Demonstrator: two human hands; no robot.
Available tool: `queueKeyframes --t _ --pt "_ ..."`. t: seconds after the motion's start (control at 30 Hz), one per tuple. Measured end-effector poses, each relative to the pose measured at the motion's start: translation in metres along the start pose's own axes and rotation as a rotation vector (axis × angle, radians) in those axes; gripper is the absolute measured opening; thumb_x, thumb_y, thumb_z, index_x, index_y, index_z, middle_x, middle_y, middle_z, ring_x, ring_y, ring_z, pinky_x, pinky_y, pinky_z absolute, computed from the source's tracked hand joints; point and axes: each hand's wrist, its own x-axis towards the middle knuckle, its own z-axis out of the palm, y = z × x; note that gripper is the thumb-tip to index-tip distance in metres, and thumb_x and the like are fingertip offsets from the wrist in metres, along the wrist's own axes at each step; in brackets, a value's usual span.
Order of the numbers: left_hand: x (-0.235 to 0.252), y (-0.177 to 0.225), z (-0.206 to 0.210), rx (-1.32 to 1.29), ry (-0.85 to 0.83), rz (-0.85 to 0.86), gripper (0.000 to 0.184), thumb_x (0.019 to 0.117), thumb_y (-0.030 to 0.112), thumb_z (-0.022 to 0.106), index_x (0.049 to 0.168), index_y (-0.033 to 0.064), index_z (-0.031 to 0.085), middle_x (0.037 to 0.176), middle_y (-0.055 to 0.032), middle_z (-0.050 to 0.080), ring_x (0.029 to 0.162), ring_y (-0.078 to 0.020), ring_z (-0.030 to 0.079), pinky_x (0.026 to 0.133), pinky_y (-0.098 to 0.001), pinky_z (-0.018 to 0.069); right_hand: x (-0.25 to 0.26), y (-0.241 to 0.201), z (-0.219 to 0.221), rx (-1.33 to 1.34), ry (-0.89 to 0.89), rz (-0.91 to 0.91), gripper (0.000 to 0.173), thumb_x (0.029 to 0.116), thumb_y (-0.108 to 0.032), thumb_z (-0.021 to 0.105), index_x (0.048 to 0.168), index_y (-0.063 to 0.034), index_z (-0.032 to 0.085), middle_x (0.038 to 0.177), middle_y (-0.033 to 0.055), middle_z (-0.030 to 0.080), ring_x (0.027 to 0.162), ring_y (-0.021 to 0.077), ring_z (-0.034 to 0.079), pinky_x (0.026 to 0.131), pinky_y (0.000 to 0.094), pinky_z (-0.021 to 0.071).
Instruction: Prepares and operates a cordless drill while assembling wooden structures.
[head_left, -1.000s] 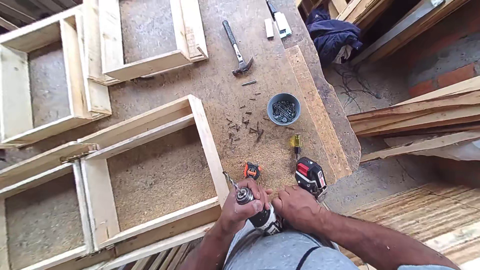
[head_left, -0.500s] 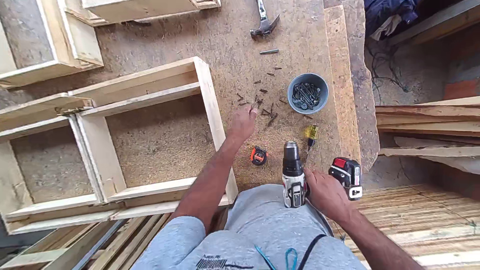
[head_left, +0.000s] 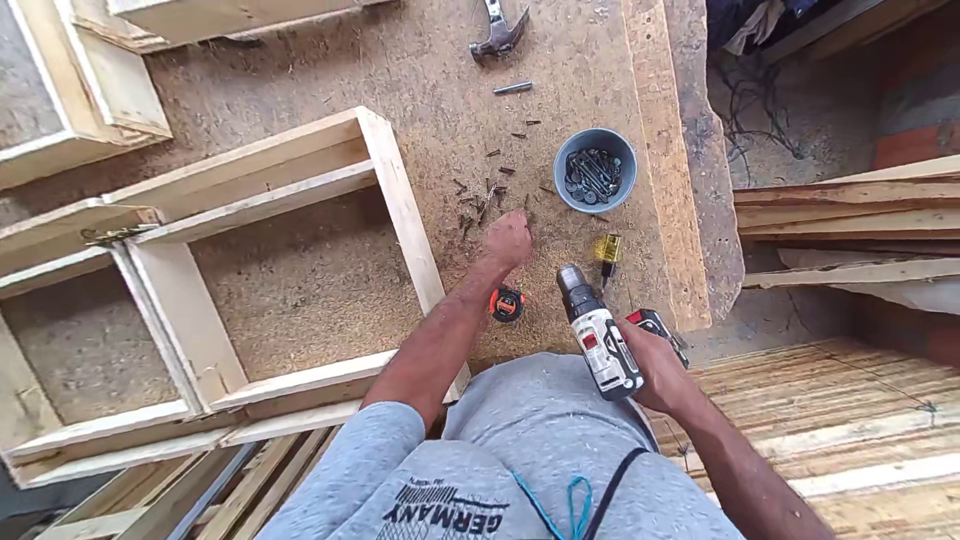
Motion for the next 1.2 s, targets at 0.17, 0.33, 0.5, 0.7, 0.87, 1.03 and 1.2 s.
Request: queueKeyframes --t 0.17,0.33,0.5,0.7,0.87,1.03,1.2 --pt "-0.050 -0.050 -0.001 -1.074 -0.179 0.151 0.016 0.0945 0.004 0.062 0.110 -0.0002 0.067 0.077 -0.0031 0.066 0.063 -0.0102 0.060 0.061 -0.0261 0.0532 0.004 -0.005 0.002 0.188 0.006 -0.124 0.056 0.0817 -0.041 0.075 0.127 -0.0111 0.063 0.100 0.0052 0.075 0.091 0.0194 0.073 0.076 0.0522 0.0603" --pt "-0.126 -0.077 -0.006 -1.623 -0.335 0.367 0.009 0.0853 0.010 0.072 0.094 0.0108 0.073 0.079 0.0017 0.068 0.064 -0.0043 0.060 0.062 -0.0210 0.0520 -0.012 -0.006 0.008 0.384 0.018 -0.362 0.054 0.0862 -0.049 0.073 0.121 -0.0070 0.067 0.100 0.0010 0.076 0.093 0.0029 0.071 0.083 0.0301 0.0610" --pt "-0.161 -0.088 -0.010 -1.535 -0.361 0.543 0.007 0.0861 0.010 0.072 0.092 0.0128 0.074 0.080 0.0030 0.070 0.063 -0.0025 0.060 0.060 -0.0191 0.0504 -0.031 -0.018 0.014 0.365 0.043 -0.519 0.053 0.0908 -0.050 0.068 0.120 -0.0066 0.067 0.102 0.0021 0.075 0.097 0.0013 0.069 0.086 0.0261 0.0586" --pt "-0.188 -0.097 -0.026 -1.381 -0.407 0.683 0.008 0.0861 0.013 0.073 0.094 0.0140 0.076 0.081 0.0049 0.071 0.061 -0.0006 0.059 0.054 -0.0174 0.0475 -0.048 -0.020 0.018 0.394 0.002 -0.604 0.055 0.0914 -0.049 0.069 0.124 -0.0046 0.065 0.107 0.0009 0.074 0.103 -0.0031 0.067 0.092 0.0207 0.0559" --pt "-0.209 -0.069 -0.013 -1.646 -0.295 0.656 0.005 0.0890 0.015 0.073 0.091 0.0110 0.073 0.078 0.0009 0.069 0.062 -0.0039 0.061 0.060 -0.0195 0.0522 -0.052 -0.027 0.025 0.307 0.019 -0.634 0.060 0.0944 -0.054 0.060 0.128 -0.0053 0.063 0.104 0.0053 0.074 0.097 0.0033 0.069 0.087 0.0275 0.0578" --pt "-0.239 -0.016 0.017 -2.118 -0.059 0.397 0.050 0.1132 0.032 0.021 0.108 0.0053 0.063 0.102 -0.0124 0.071 0.098 -0.0247 0.070 0.091 -0.0420 0.0586 -0.039 -0.049 0.041 0.159 0.147 -0.628 0.082 0.0897 -0.051 0.066 0.150 0.0017 0.045 0.110 0.0158 0.075 0.095 0.0222 0.074 0.079 0.0494 0.0618" --pt "-0.245 -0.007 0.003 -2.037 0.062 0.235 0.053 0.1140 0.037 0.017 0.096 0.0045 0.054 0.081 -0.0139 0.067 0.073 -0.0289 0.071 0.073 -0.0473 0.0632 -0.019 -0.045 0.069 -0.171 0.287 -0.662 0.052 0.1033 -0.028 0.052 0.148 -0.0011 0.049 0.104 0.0214 0.071 0.094 0.0359 0.071 0.081 0.0537 0.0591"
